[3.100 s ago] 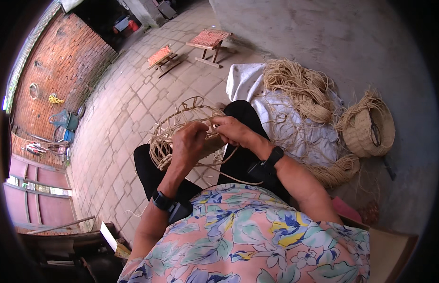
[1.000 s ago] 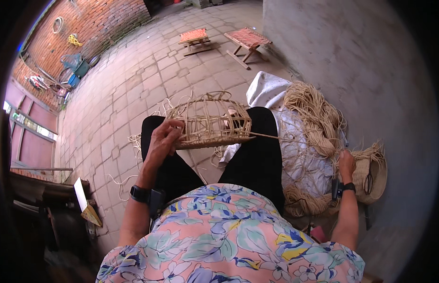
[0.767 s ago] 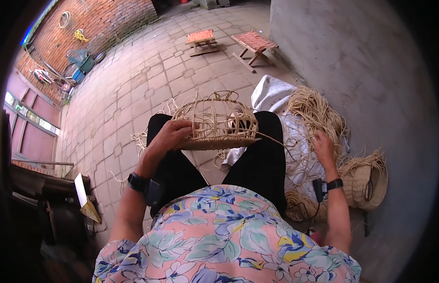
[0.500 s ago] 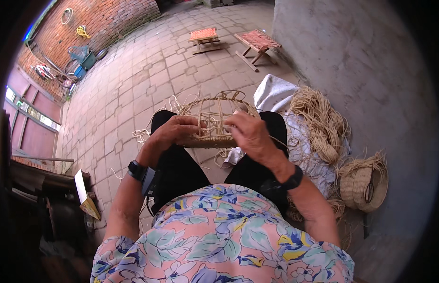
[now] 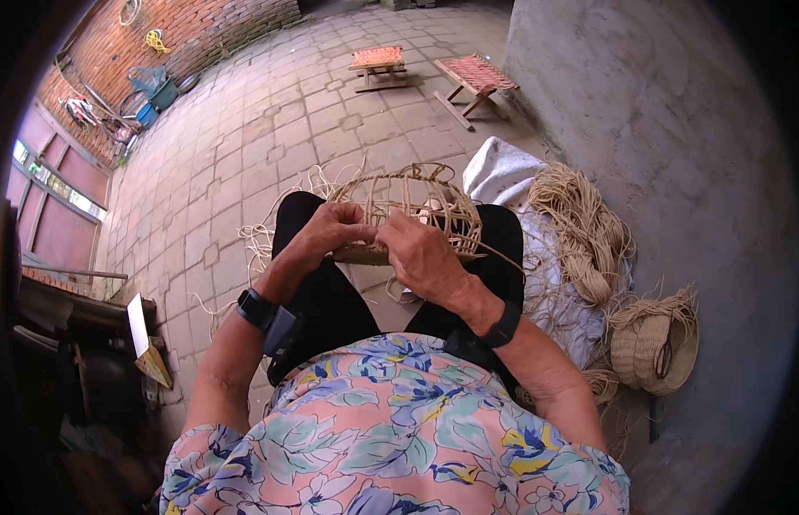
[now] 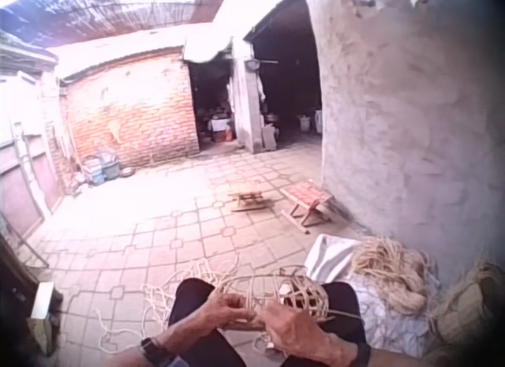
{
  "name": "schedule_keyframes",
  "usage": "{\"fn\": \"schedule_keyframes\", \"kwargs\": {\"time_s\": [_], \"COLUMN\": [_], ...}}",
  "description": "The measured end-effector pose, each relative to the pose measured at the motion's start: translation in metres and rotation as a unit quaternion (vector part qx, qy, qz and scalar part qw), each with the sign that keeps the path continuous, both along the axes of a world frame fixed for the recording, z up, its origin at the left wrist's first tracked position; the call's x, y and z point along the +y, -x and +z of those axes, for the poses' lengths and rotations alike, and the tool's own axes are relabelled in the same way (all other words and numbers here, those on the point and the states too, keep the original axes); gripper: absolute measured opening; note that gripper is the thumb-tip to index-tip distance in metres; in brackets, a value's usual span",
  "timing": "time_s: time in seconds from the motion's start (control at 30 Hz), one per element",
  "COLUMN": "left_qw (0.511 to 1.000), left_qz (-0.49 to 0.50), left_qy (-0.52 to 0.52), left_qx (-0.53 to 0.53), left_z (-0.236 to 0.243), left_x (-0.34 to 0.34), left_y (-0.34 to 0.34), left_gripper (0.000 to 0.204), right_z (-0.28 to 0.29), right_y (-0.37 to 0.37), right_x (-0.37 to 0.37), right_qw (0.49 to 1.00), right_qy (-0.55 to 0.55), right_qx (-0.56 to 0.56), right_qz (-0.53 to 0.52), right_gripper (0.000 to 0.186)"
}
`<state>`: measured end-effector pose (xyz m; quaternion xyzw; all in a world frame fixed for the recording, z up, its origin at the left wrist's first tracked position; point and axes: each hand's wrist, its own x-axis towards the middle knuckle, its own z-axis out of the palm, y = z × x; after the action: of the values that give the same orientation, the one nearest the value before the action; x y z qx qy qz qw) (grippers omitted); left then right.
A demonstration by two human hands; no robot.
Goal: Manually weaving a straw basket by threading and interlocking straw strands.
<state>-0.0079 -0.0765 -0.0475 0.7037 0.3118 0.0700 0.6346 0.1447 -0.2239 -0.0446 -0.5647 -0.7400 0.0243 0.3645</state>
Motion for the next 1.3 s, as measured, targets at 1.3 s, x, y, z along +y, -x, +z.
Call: {"fn": "schedule_keyframes", "kwargs": {"time_s": [1.3], "left_qw": [0.986], "left_qz": [0.030], "left_qy": [-0.144], "left_qx": [-0.081], "left_z": [0.009], "left_x": [-0.025], "left_y": [0.008], "left_gripper": [0.046], "right_z": [0.015], "right_y": [-0.003], "right_x": [0.006], "right_qw": [0.998], "right_qy": [-0.021], "right_qx": [-0.057], "right_qz": [0.007], "right_gripper": [0.020]}}
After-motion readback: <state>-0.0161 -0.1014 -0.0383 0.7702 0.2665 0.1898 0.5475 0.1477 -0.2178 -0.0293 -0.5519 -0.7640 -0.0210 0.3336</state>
